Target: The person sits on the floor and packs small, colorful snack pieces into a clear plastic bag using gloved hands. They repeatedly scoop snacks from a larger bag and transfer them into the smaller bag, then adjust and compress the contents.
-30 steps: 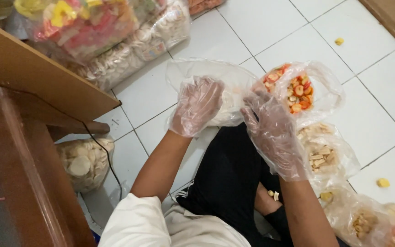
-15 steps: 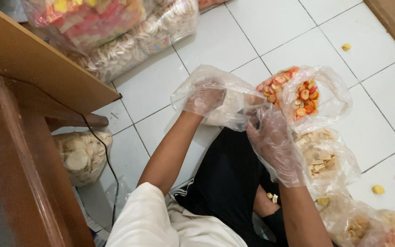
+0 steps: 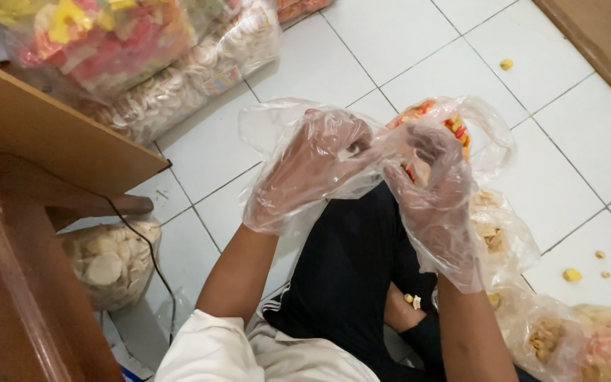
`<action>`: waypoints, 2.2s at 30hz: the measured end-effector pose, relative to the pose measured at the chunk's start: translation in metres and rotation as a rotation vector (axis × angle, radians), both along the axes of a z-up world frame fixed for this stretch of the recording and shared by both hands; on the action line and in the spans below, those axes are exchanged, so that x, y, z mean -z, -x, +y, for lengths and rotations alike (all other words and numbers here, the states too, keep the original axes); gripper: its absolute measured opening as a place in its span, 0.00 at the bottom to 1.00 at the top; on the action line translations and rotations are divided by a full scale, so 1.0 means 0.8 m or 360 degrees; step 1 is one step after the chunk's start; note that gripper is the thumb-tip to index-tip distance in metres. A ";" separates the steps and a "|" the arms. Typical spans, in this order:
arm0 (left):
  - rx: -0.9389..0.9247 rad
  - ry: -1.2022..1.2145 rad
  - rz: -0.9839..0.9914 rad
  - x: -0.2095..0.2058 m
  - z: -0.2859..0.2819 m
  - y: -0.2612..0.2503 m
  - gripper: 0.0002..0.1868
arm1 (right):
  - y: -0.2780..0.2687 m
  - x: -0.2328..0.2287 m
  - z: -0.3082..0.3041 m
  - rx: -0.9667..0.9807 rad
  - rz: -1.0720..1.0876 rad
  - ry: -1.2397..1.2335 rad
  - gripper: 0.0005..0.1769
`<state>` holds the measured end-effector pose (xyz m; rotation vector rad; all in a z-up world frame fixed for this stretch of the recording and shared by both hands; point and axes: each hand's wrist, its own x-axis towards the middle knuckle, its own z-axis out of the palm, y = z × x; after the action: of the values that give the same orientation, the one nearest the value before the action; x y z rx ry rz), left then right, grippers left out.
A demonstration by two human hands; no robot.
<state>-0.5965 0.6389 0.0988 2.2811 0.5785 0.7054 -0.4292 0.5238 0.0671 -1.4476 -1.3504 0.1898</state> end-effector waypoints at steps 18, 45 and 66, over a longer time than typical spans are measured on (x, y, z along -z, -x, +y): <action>0.0541 0.0148 -0.0094 0.027 -0.107 -0.135 0.15 | -0.093 0.005 -0.158 0.0999 0.0936 -0.0023 0.13; 0.0032 0.1677 -0.0792 0.279 -0.222 -0.194 0.17 | -0.126 0.247 -0.287 0.2218 -0.1039 0.0214 0.26; 0.0679 0.0926 -0.0503 0.140 -0.251 -0.191 0.20 | -0.090 0.154 -0.304 0.1375 0.0674 0.0062 0.18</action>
<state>-0.4433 0.4379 -0.0134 1.6297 0.1096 0.5720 -0.3571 0.2804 -0.0563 -1.7729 -0.3182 -0.0472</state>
